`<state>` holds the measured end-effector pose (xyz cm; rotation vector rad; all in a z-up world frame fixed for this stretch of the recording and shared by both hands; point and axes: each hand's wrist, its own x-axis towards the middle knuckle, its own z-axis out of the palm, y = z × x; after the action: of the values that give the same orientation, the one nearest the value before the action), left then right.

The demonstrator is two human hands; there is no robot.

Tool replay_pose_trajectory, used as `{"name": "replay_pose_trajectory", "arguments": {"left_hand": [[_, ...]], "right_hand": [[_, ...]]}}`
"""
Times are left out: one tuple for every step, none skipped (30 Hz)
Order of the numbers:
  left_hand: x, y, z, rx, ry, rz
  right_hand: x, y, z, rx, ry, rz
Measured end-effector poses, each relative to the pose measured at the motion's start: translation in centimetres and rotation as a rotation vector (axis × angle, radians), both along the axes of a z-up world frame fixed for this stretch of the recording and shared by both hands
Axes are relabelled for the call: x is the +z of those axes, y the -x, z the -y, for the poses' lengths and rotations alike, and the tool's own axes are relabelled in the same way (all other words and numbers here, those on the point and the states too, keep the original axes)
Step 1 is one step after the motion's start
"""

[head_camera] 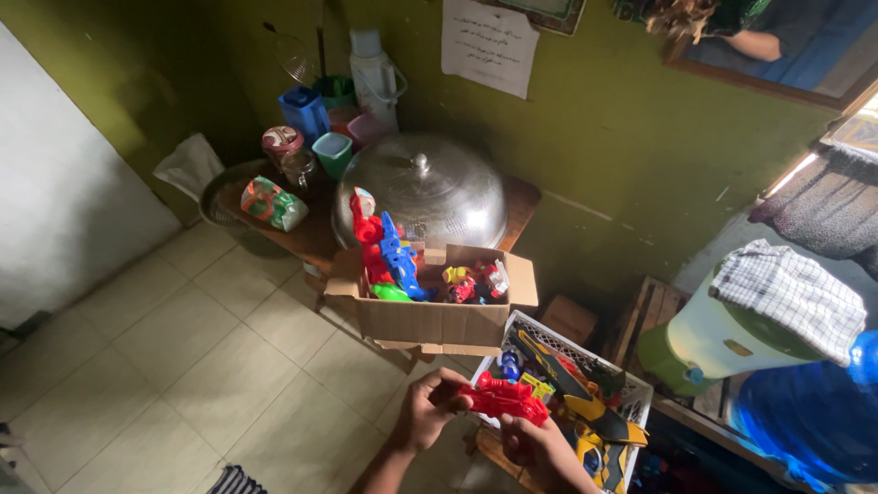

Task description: The person sorts various plastic toys from a blue basket and a white crate into a cardboard box. They pick up individual items, briefly inspect them, and place them into the box.

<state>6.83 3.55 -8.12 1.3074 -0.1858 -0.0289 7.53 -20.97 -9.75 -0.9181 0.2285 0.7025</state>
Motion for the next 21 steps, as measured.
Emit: {"name": "replay_pose_trajectory", "arguments": {"left_hand": [[0.0, 0.0, -0.3, 0.001, -0.011, 0.007], [0.0, 0.1, -0.6, 0.002, -0.022, 0.015], [0.0, 0.1, -0.9, 0.001, -0.028, 0.005], [0.0, 0.2, -1.2, 0.001, -0.035, -0.004], [0.0, 0.3, -1.6, -0.002, -0.043, -0.013], [0.1, 0.3, -2.0, 0.001, -0.044, -0.013], [0.1, 0.3, -2.2, 0.002, -0.042, -0.011], [0.1, 0.2, -2.5, 0.004, -0.041, -0.010], [0.2, 0.4, -2.9, 0.016, -0.059, -0.006], [0.3, 0.5, -3.4, 0.027, -0.078, -0.001], [0.3, 0.5, -3.6, 0.036, -0.092, 0.004], [0.3, 0.6, -3.9, 0.026, -0.075, -0.008], [0.4, 0.6, -4.4, 0.012, -0.063, -0.020], [0.5, 0.6, -4.7, -0.002, -0.050, -0.032], [0.5, 0.7, -5.2, -0.028, -0.030, -0.037], [0.4, 0.8, -5.5, -0.054, -0.010, -0.043], [0.4, 0.9, -5.9, -0.078, 0.008, -0.049], [0.4, 1.0, -6.3, -0.101, -0.005, -0.052], [0.3, 1.0, -6.7, -0.122, -0.017, -0.055], [0.2, 0.9, -7.0, -0.143, -0.028, -0.059], [0.1, 0.9, -7.2, -0.144, -0.046, -0.039]], "right_hand": [[0.2, 0.2, -0.3, 0.017, -0.009, 0.009], [0.3, 0.3, -0.6, 0.005, 0.013, 0.006], [0.5, 0.3, -0.9, -0.004, 0.035, 0.005], [0.5, 0.3, -1.1, -0.013, 0.057, 0.003], [0.6, 0.4, -1.5, -0.025, 0.098, 0.008], [0.5, 0.4, -2.0, -0.036, 0.139, 0.012], [0.5, 0.5, -2.2, -0.049, 0.183, 0.016], [0.5, 0.5, -2.4, -0.042, 0.169, 0.055], [0.5, 0.6, -2.7, -0.029, 0.153, 0.090], [0.4, 0.8, -3.1, -0.016, 0.138, 0.125], [0.4, 0.9, -3.3, -0.019, 0.138, 0.133], [0.3, 1.0, -3.8, -0.023, 0.137, 0.141], [0.1, 1.3, -4.4, -0.030, 0.132, 0.148], [0.1, 1.5, -4.8, -0.017, 0.099, 0.175], [0.0, 1.7, -5.2, -0.002, 0.065, 0.202], [-0.1, 1.9, -5.6, 0.012, 0.030, 0.229], [-0.2, 2.1, -5.9, -0.019, 0.085, 0.142], [-0.3, 2.2, -6.2, -0.050, 0.140, 0.055], [-0.5, 2.2, -6.6, -0.078, 0.196, -0.033], [-0.8, 2.3, -6.9, -0.114, 0.156, -0.051], [-1.3, 2.8, -7.3, -0.149, 0.117, -0.073]]}}
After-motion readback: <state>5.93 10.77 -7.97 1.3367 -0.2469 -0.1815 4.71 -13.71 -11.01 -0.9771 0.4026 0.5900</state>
